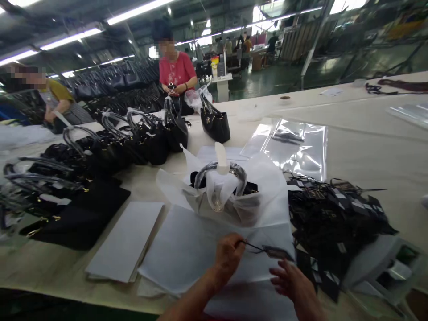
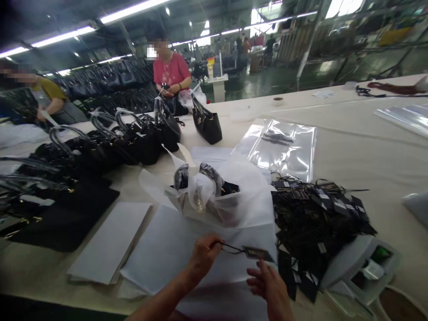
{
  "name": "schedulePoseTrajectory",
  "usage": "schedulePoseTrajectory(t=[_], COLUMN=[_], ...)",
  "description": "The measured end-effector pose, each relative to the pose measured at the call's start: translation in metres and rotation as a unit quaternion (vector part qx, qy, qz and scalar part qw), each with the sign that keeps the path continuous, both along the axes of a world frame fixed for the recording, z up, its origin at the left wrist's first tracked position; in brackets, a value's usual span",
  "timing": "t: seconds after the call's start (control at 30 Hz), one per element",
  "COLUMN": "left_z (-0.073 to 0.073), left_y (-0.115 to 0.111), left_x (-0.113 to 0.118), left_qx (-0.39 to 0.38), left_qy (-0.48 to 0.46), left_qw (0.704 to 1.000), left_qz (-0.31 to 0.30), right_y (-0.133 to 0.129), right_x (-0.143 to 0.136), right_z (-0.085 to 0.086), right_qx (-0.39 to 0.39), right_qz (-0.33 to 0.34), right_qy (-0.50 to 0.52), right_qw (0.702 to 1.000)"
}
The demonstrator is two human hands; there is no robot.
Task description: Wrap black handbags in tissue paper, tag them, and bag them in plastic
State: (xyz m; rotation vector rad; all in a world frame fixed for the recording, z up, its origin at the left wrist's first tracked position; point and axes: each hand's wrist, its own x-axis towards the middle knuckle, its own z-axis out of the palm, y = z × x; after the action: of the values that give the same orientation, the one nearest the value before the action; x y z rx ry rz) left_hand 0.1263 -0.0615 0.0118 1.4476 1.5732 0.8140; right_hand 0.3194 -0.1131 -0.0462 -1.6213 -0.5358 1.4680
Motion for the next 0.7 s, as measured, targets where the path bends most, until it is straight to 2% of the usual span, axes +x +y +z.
schedulePoseTrajectory(t=[0.07,0.13,0.2,0.27,0.37,0.43,0.53,0.6,0.7], left_z=[0.01,0.02,0.03,0.04,0.051,0.058,0.073,0.085,0.095], left_y=[-0.006,-0.01,-0.011,-0.01,-0.007,-0.002,0.019,0.043,0.083], left_x=[-0.007,-0.014,-0.021,-0.031,-0.055,-0.075,-0.112,-0.138,-0.171], left_qx=[0.104,0.236,0.331,0.377,0.388,0.364,0.342,0.359,0.384], left_qy=[0.088,0.194,0.252,0.271,0.289,0.297,0.286,0.308,0.393], left_qw=[0.987,0.94,0.892,0.871,0.867,0.877,0.884,0.867,0.822], left_qz=[-0.08,-0.154,-0.177,-0.161,-0.117,-0.103,-0.14,-0.159,-0.146], right_y=[-0.006,-0.003,0.005,0.016,0.028,0.032,0.042,0.051,0.069], right_x=[-0.018,-0.039,-0.062,-0.086,-0.117,-0.134,-0.153,-0.161,-0.172], right_z=[0.006,0.019,0.036,0.049,0.06,0.061,0.064,0.07,0.083], right_qx=[0.048,0.154,0.236,0.265,0.236,0.195,0.149,0.14,0.154], right_qz=[0.054,0.099,0.145,0.184,0.201,0.174,0.106,0.071,0.041], right_qy=[-0.107,-0.155,-0.129,-0.063,0.032,0.066,0.091,0.091,0.065], right_qw=[0.992,0.971,0.952,0.944,0.95,0.963,0.979,0.983,0.985])
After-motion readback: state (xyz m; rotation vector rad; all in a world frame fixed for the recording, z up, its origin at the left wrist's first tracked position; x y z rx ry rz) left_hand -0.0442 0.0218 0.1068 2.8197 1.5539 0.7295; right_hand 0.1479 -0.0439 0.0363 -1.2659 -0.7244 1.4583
